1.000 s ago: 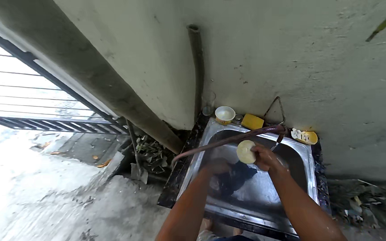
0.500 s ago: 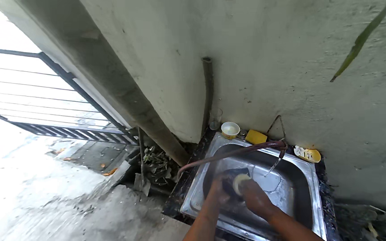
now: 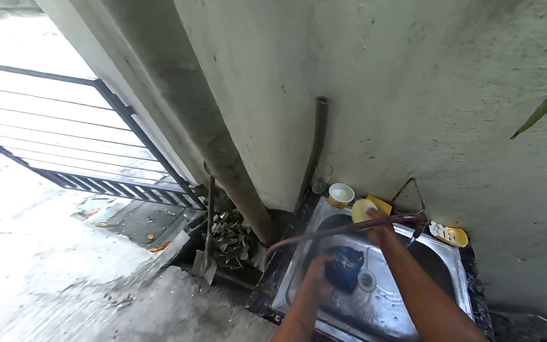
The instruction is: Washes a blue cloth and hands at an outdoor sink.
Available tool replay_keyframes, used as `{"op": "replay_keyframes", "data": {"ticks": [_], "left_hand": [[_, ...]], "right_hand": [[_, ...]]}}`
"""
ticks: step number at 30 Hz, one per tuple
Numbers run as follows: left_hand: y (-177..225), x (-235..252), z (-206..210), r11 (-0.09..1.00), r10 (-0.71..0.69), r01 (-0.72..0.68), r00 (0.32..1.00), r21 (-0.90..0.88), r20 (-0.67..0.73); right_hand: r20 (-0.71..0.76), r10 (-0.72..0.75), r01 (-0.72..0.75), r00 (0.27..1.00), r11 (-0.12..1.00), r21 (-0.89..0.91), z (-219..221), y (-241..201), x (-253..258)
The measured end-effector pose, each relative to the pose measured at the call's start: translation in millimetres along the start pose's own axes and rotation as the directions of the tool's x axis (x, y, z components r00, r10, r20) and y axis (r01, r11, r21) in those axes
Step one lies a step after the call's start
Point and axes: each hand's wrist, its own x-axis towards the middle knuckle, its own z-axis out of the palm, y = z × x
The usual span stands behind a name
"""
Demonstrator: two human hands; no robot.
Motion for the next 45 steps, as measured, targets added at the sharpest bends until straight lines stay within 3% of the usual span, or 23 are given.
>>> {"op": "replay_keyframes", "data": {"ticks": [4,9,11,13,19,25,30,34,40,45], "left_hand": [[3,5,2,1.0,-0.004,0.003,0.999,-0.014,-0.034],[14,28,9,1.0,0.027,-0.028,0.996,-0.014,-0.083],[12,35,12,1.0,0.02,-0.022,0.997,-0.023,-0.08],[7,42,16,0.999,0.005,-0.007,0.998,-0.035,-0.065],[-25,51,37,0.996,-0.088,0.088,0.996,0.008,-0.004],[-73,82,79,0.987,-0.156,0.155,0.987,0.04,0.031],[-108,112,107,0.982,-0.19,0.187,0.975,0.034,0.116],[-120,120,118,0.984,-0.169,0.16,0.978,0.081,0.124],[-119,115,111,0.975,-0.218,0.21,0.962,0.067,0.163],[-93,97,78,0.982,-0.15,0.129,0.975,0.135,0.162]], "right_hand": [[-0.079,0.083,-0.056,0.993,0.954,0.294,28,-16,30],[0.085,0.069,-0.087,0.994,0.969,0.231,31,-13,5],[0.176,0.047,-0.098,0.983,0.95,0.296,23,-1,-4],[0.175,0.049,-0.106,0.983,0.937,0.334,13,9,-11],[-0.054,0.206,-0.198,0.977,0.972,0.124,-57,14,-31],[-0.017,0.15,-0.15,0.989,0.988,0.027,-118,5,-33],[-0.081,0.097,-0.118,0.992,0.943,-0.312,-131,-13,-32],[-0.082,0.103,-0.131,0.991,0.817,-0.561,-138,-29,-34],[-0.094,0.206,-0.219,0.974,0.752,-0.622,-138,-18,-48],[0.033,0.224,-0.114,0.974,0.611,-0.784,-103,-25,-57]]}}
